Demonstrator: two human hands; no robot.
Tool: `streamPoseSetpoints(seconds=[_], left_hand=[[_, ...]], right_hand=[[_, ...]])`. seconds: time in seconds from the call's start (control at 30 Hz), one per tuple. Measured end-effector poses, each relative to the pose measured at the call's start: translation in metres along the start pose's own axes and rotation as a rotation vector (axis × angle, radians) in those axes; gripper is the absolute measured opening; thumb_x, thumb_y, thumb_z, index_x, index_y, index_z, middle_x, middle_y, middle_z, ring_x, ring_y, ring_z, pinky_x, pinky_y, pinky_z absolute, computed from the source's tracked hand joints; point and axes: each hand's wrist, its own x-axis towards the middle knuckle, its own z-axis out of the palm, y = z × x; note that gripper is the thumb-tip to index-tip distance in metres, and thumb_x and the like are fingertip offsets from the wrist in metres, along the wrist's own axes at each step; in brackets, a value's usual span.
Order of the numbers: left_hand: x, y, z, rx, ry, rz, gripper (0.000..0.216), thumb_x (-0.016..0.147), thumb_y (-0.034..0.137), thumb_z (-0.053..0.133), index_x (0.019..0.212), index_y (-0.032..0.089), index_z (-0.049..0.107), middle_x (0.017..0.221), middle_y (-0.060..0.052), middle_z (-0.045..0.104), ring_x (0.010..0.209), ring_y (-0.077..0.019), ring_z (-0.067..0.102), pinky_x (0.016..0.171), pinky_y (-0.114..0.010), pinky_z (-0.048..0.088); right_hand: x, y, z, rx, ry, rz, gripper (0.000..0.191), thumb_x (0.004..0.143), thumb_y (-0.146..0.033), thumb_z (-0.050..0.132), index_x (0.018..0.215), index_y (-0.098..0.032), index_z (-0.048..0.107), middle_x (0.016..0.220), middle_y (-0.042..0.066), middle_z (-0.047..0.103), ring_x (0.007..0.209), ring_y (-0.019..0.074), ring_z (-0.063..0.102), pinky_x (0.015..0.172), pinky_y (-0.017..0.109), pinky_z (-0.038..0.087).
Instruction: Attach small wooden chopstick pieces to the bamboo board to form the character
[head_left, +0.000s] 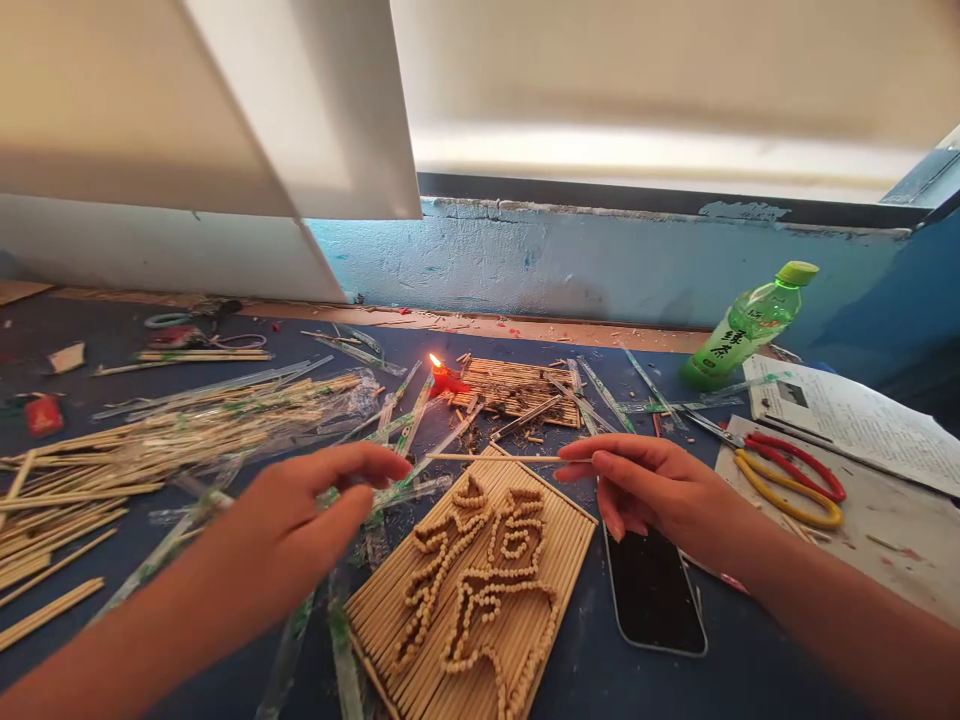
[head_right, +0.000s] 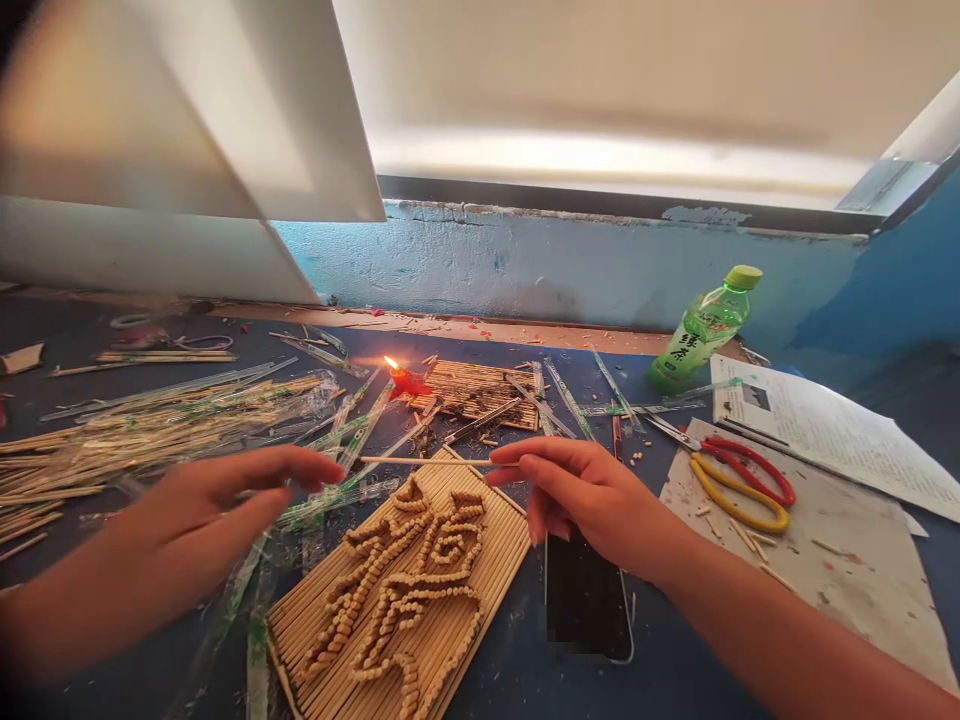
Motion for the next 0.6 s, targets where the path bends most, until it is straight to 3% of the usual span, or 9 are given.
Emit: streamPoseSetpoints(seconds=[0.03, 0.17, 0.23, 0.33, 0.4, 0.5, 0.6], left_hand=[[0.001, 0.005, 0.006, -0.044, -0.123, -0.025, 0.032, 0.089, 0.046, 0.051, 0.103, 0.032, 0.076, 0.109, -0.002, 0.077, 0.102, -0.0301, 0.069, 0.087, -0.044, 0.054], [0.005, 0.02, 0.022, -0.217, -0.261, -0.062, 0.046, 0.089, 0.058, 0.055, 0.129, 0.037, 0.063, 0.137, -0.001, 0.064, 0.127, -0.0312, 0.056, 0.1, -0.047, 0.05], [0.009, 0.029, 0.024, -0.269, -0.323, -0.009, 0.051, 0.088, 0.057, 0.06, 0.136, 0.04, 0.057, 0.144, 0.001, 0.058, 0.133, -0.0287, 0.05, 0.107, -0.045, 0.045], [0.015, 0.048, 0.027, -0.345, -0.442, 0.112, 0.046, 0.089, 0.054, 0.063, 0.132, 0.039, 0.06, 0.142, 0.002, 0.059, 0.132, -0.0252, 0.051, 0.113, -0.041, 0.039], [0.02, 0.061, 0.03, -0.455, -0.56, 0.16, 0.038, 0.093, 0.052, 0.058, 0.126, 0.034, 0.064, 0.13, 0.0, 0.067, 0.122, -0.0234, 0.059, 0.107, -0.039, 0.044], [0.024, 0.072, 0.035, -0.595, -0.75, 0.159, 0.033, 0.1, 0.049, 0.047, 0.11, 0.026, 0.068, 0.087, -0.001, 0.072, 0.089, -0.0192, 0.067, 0.088, -0.034, 0.053], [0.023, 0.068, 0.034, -0.671, -0.867, 0.082, 0.035, 0.1, 0.051, 0.044, 0.093, 0.024, 0.065, 0.055, 0.005, 0.046, 0.053, -0.0133, 0.05, 0.057, -0.026, 0.049]], right_hand=[[0.002, -0.003, 0.0, 0.048, 0.0, 0.003, 0.027, 0.096, -0.042, 0.061, 0.114, -0.025, 0.073, 0.114, 0.009, 0.074, 0.054, 0.0042, 0.057, 0.046, 0.018, 0.034], [0.003, -0.024, -0.004, 0.141, 0.011, -0.047, 0.025, 0.095, -0.039, 0.064, 0.115, -0.027, 0.073, 0.117, 0.008, 0.074, 0.055, 0.0036, 0.056, 0.049, 0.018, 0.04], [0.002, -0.041, -0.006, 0.115, 0.018, -0.106, 0.024, 0.095, -0.037, 0.065, 0.115, -0.027, 0.074, 0.115, 0.007, 0.074, 0.055, 0.0043, 0.056, 0.049, 0.018, 0.042], [0.0, -0.065, -0.004, 0.047, 0.034, -0.185, 0.023, 0.095, -0.035, 0.064, 0.114, -0.027, 0.074, 0.113, 0.007, 0.075, 0.055, 0.0055, 0.057, 0.049, 0.019, 0.046], [0.0, -0.076, -0.001, -0.003, 0.054, -0.227, 0.023, 0.095, -0.035, 0.064, 0.113, -0.027, 0.075, 0.113, 0.007, 0.075, 0.055, 0.0063, 0.057, 0.049, 0.02, 0.047], [0.001, -0.079, 0.001, -0.072, 0.096, -0.252, 0.024, 0.095, -0.038, 0.063, 0.114, -0.028, 0.074, 0.113, 0.007, 0.075, 0.055, 0.0076, 0.057, 0.048, 0.022, 0.048], [-0.001, -0.072, -0.005, -0.127, 0.142, -0.227, 0.028, 0.093, -0.043, 0.064, 0.114, -0.028, 0.074, 0.113, 0.008, 0.075, 0.054, 0.0093, 0.058, 0.048, 0.025, 0.048]])
